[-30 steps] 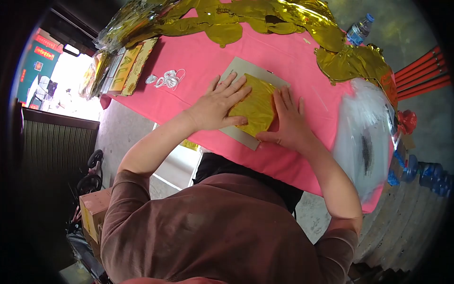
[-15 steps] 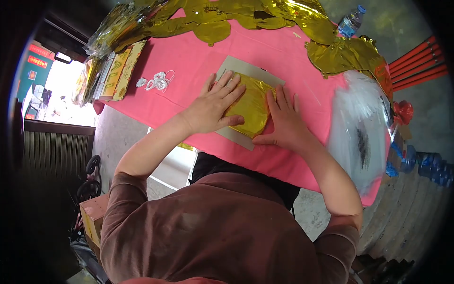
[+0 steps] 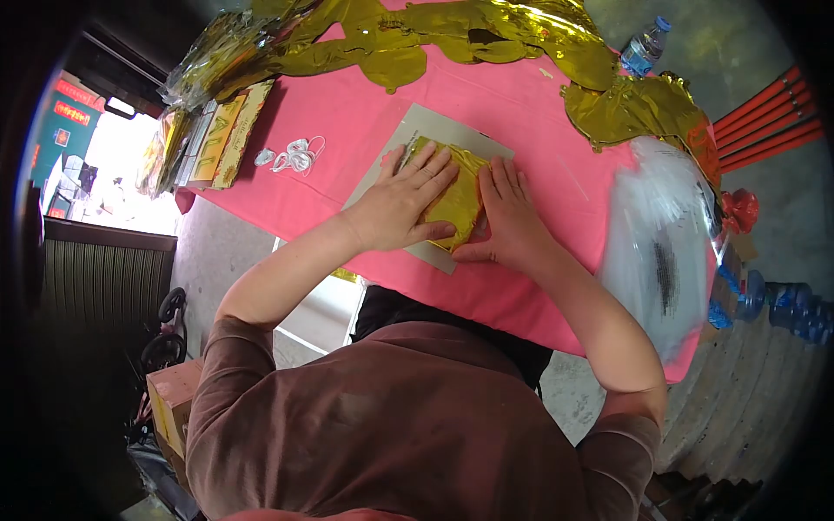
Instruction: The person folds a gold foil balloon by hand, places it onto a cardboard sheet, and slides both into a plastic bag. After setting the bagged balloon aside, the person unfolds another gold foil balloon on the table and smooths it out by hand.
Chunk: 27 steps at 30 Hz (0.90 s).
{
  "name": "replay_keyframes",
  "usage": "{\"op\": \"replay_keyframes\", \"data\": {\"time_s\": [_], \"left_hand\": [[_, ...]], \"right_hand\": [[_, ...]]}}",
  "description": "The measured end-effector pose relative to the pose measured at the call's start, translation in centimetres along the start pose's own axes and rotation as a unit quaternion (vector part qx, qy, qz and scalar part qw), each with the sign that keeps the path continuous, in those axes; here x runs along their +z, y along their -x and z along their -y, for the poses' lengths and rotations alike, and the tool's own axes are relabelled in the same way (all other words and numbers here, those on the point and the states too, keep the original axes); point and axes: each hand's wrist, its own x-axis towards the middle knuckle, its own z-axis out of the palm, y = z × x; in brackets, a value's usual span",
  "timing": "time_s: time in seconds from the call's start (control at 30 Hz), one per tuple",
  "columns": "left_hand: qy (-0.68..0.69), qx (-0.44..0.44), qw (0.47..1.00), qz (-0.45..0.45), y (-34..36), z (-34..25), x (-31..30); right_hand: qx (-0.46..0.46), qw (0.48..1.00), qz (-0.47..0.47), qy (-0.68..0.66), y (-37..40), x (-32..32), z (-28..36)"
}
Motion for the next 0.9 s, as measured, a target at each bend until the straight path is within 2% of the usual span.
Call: {"op": "replay_keyframes", "data": {"time_s": [0.17,0.23,0.4,0.5,0.57,0.6,0.67,0.73,0.77,0.8,0.83,0.87,0.9], "left_hand": [[0.007,0.008,1.000,-0.008,-0.1,0.2,-0.1],[0.013,0.011,1.000,-0.020,0.0,0.4,0.1],[0.016,0.021,0.999,-0.042,-0.2,0.4,0.5],[0.007,0.037,0.997,-0.061,-0.2,0.4,0.3],[0.006,0.078,0.994,-0.080,0.1,0.4,-0.2],[0.004,0.078,0.994,-0.082,0.3,0.5,-0.5],[0.028,0.163,0.979,-0.117,1.0,0.5,-1.0],[0.056,0.143,0.981,-0.115,2.5,-1.0,-1.3],[0.084,0.125,0.982,-0.112,3.2,-1.9,-1.4],[0.085,0.125,0.982,-0.112,3.6,-2.9,-1.3],[0.081,0.083,0.983,-0.142,3.8,-4.0,-1.3],[0.077,0.040,0.981,-0.172,3.9,-4.6,-1.2],[0.078,0.038,0.981,-0.172,3.9,-4.7,-0.8]], "right_hand": [[-0.009,1.000,-0.002,0.016,-1.5,0.9,0.5],[-0.019,0.999,-0.038,-0.016,-1.6,1.2,0.5],[-0.006,1.000,-0.019,-0.012,-2.4,0.8,1.4],[0.000,1.000,-0.014,-0.024,-2.1,0.5,1.3],[-0.006,0.999,-0.020,-0.032,-1.5,0.0,1.0],[0.019,0.997,-0.002,-0.080,-0.9,-1.0,1.0],[0.041,0.991,0.019,-0.126,0.1,-3.2,0.7],[0.116,0.965,0.029,-0.235,0.6,-5.1,-0.2],[0.118,0.964,0.029,-0.236,0.5,-5.0,-0.9],[0.075,0.980,-0.034,-0.179,0.3,-4.5,-1.8],[0.030,0.988,-0.098,-0.119,-0.3,-4.0,-2.5],[0.030,0.988,-0.096,-0.118,-1.3,-3.1,-3.3],[-0.042,0.985,-0.149,-0.071,-2.5,-1.9,-4.2]]}}
